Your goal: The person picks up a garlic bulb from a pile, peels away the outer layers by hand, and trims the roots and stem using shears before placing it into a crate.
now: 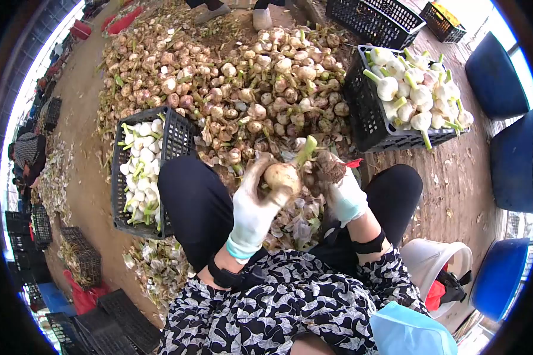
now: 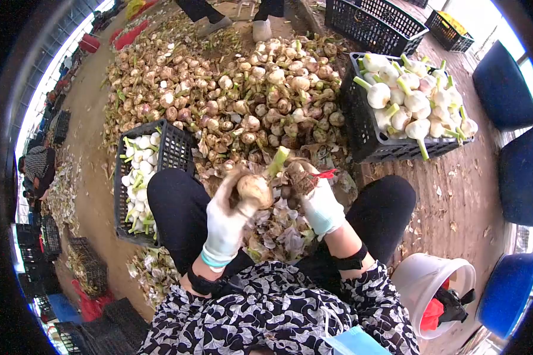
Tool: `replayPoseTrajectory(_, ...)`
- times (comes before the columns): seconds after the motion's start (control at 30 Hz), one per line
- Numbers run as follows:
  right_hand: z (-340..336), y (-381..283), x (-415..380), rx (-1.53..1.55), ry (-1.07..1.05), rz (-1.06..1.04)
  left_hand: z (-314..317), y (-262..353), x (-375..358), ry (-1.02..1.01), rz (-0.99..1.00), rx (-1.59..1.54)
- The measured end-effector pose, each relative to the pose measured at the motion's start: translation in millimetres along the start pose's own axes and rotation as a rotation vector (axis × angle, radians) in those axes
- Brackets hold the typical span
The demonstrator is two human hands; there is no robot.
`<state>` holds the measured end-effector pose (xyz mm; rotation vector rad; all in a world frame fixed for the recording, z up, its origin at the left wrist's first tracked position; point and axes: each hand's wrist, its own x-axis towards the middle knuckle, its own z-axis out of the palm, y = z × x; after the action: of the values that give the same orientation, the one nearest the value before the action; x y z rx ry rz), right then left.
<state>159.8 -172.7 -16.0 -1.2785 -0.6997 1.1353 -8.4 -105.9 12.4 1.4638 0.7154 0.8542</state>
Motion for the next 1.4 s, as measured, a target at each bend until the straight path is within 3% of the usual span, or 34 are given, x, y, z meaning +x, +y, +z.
replayPoseTrajectory(0.03,-1.4,0.5,-4.5,0.102,0.011,0.163,0.3,6.4,0.5,0.01,0.325,0.439)
replayPoseTrajectory(0.07,3.9,3.1,-6.2,-0.096,0.057,0.036,4.5,2.2,-4.1,0.04,0.297,0.318)
replayPoseTrajectory(0.1,3.0,34.7,-0.6,-0.07,0.063,-0.209,7.1,0.8,-6.5,0.028,0.299,0.318)
replayPoseTrajectory(0.17,21.8,-2.5,-10.2,-0.087,0.087,-0.164,11.9,-1.0,-8.1,0.07,0.426,0.373)
replayPoseTrajectory(0.23,16.7,4.4,-6.2,-0.031,0.119,-0.199,11.1,-5.0,-7.7,0.081,0.411,0.351)
replayPoseTrajectory(0.33,15.1,-27.8,-15.8,-0.008,0.033,0.022,9.5,-4.5,-8.6,0.069,0.347,0.363)
replayPoseTrajectory(0.47,-4.4,-19.4,-14.5,-0.066,-0.097,-0.019,13.1,4.9,-8.2,0.037,0.397,0.37)
replayPoseTrajectory(0.53,-6.4,-10.3,-14.0,0.043,-0.109,-0.01,14.1,8.9,-5.0,0.028,0.529,0.519)
replayPoseTrajectory(0.77,-9.5,-14.1,-14.0,0.31,-0.128,0.022,18.8,7.4,-3.6,0.047,0.484,0.473)
replayPoseTrajectory(0.87,-2.3,-17.8,-12.2,0.037,0.02,-0.139,21.9,3.2,-2.6,0.035,0.524,0.43)
replayPoseTrajectory(1.0,3.2,-23.2,-11.8,-0.005,0.062,0.009,21.4,3.1,-4.0,0.039,0.484,0.457)
replayPoseTrajectory(1.07,-3.6,-8.9,-6.1,-0.048,-0.033,-0.265,19.7,4.7,-3.7,0.033,0.459,0.439)
replayPoseTrajectory(1.17,-4.6,0.3,-4.6,0.028,-0.033,-0.402,21.1,11.5,-2.9,0.02,0.486,0.472)
replayPoseTrajectory(1.2,-6.2,-0.4,-6.5,0.029,-0.034,-0.4,22.2,12.8,-3.0,0.01,0.541,0.521)
replayPoseTrajectory(1.23,-8.8,-2.9,-9.8,0.107,-0.063,-0.263,22.5,11.0,-3.6,0.01,0.54,0.522)
replayPoseTrajectory(1.27,-9.6,-5.3,-12.5,0.186,-0.091,-0.127,22.7,7.9,-4.1,0.03,0.468,0.447)
replayPoseTrajectory(1.3,-6.6,-7.7,-14.7,0.187,-0.09,-0.127,23.3,6.0,-4.6,0.049,0.396,0.372)
replayPoseTrajectory(1.33,-1.1,-10.2,-16.3,-0.004,-0.035,-0.193,25.0,5.5,-3.8,0.04,0.187,-0.017)
replayPoseTrajectory(1.37,3.9,-10.8,-16.8,-0.196,0.02,-0.255,26.6,1.2,4.3,0.078,-0.171,-0.634)
replayPoseTrajectory(1.4,6.8,0.0,-11.2,-0.319,0.058,-0.426,27.4,-2.9,9.3,0.146,-0.347,-0.729)
